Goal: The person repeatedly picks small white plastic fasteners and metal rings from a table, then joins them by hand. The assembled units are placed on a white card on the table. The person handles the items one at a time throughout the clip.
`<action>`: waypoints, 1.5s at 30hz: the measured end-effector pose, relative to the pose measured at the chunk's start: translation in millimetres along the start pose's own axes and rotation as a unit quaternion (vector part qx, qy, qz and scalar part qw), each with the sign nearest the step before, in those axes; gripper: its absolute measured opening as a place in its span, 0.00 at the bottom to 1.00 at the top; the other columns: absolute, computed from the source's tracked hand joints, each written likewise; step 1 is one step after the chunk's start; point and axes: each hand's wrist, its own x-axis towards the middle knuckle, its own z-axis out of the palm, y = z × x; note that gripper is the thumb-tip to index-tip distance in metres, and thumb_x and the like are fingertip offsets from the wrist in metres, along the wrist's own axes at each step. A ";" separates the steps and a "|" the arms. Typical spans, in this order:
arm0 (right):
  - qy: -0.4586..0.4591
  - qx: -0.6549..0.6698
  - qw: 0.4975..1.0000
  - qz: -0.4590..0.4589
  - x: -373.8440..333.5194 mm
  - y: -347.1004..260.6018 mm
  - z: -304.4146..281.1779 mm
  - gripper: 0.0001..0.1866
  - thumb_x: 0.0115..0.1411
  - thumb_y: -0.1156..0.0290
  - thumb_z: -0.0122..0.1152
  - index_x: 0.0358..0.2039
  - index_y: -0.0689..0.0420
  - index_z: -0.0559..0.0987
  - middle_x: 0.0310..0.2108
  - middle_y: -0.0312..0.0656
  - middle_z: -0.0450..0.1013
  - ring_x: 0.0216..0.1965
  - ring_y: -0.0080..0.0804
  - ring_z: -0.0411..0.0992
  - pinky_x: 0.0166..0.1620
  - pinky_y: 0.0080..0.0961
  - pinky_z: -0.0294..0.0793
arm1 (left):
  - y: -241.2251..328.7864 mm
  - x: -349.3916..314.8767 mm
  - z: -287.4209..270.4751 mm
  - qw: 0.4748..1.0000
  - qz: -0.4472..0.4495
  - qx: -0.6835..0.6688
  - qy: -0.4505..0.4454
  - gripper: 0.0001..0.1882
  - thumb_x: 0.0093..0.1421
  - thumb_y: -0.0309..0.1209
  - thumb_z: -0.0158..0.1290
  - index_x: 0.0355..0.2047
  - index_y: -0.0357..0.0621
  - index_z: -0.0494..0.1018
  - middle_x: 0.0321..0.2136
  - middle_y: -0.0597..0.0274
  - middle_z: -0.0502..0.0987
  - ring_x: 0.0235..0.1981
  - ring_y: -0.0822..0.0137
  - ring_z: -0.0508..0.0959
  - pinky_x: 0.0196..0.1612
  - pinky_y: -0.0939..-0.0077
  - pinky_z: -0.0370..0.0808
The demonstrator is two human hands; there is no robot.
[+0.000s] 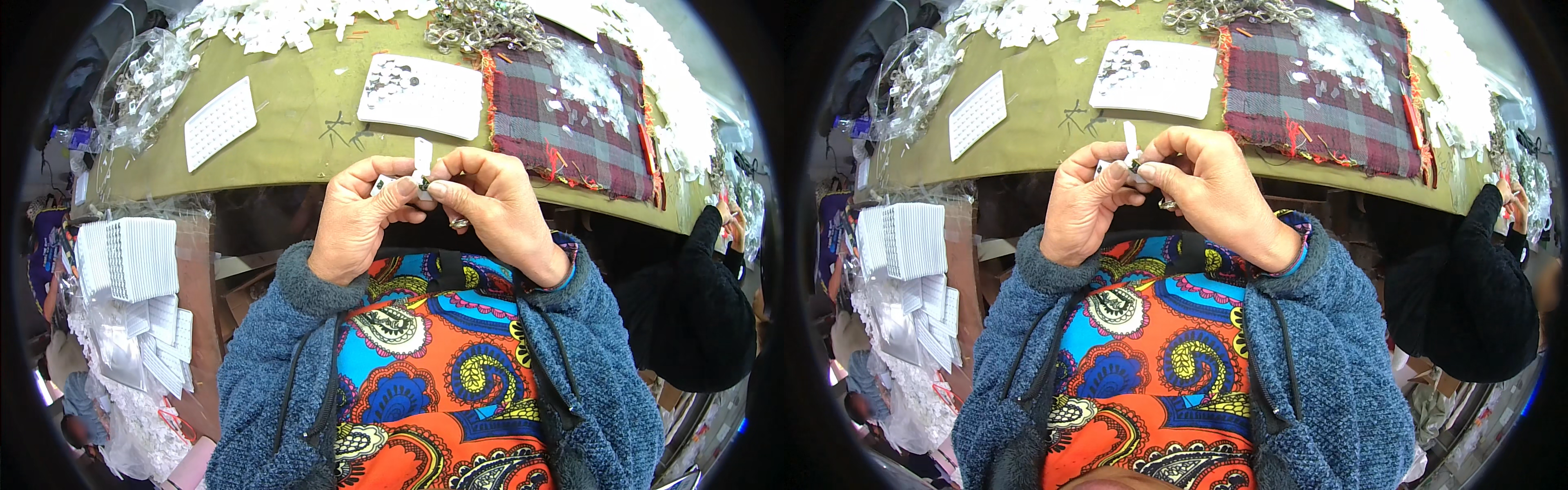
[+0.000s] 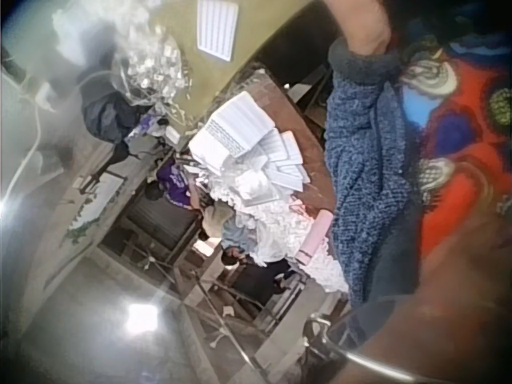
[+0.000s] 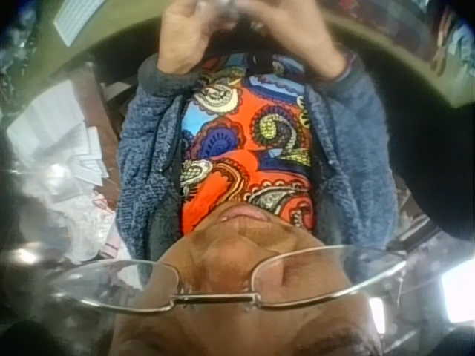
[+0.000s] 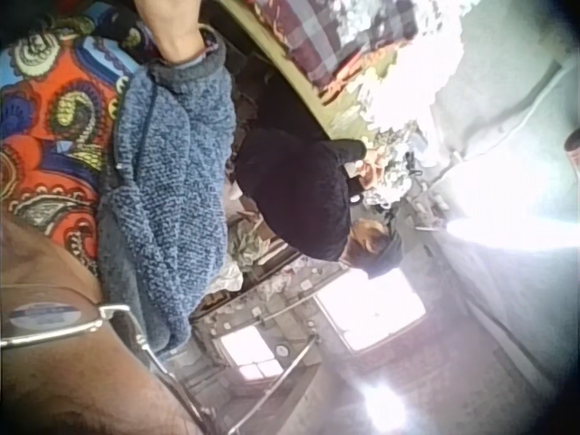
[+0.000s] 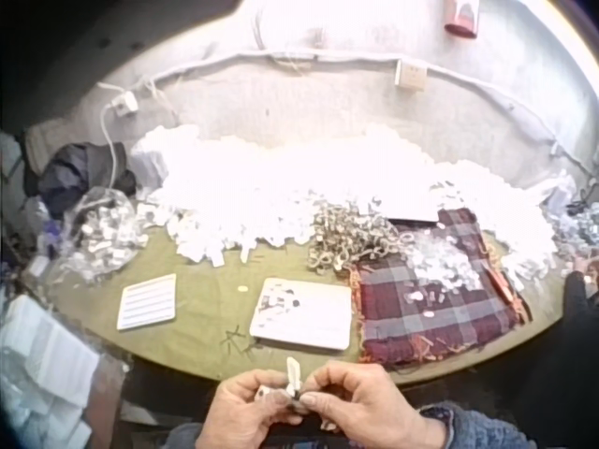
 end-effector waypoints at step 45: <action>0.148 -0.319 0.869 -0.347 3.7 17.2 6.4 0.05 0.49 0.78 0.64 0.26 0.56 0.77 0.19 0.34 0.69 0.25 0.31 0.68 0.50 0.32 0.62 | -9.1 -6.0 23.8 0.942 0.247 0.216 0.071 0.12 0.61 0.18 0.57 0.44 0.32 0.70 0.35 0.59 0.78 0.32 0.73 0.80 0.38 0.80 0.79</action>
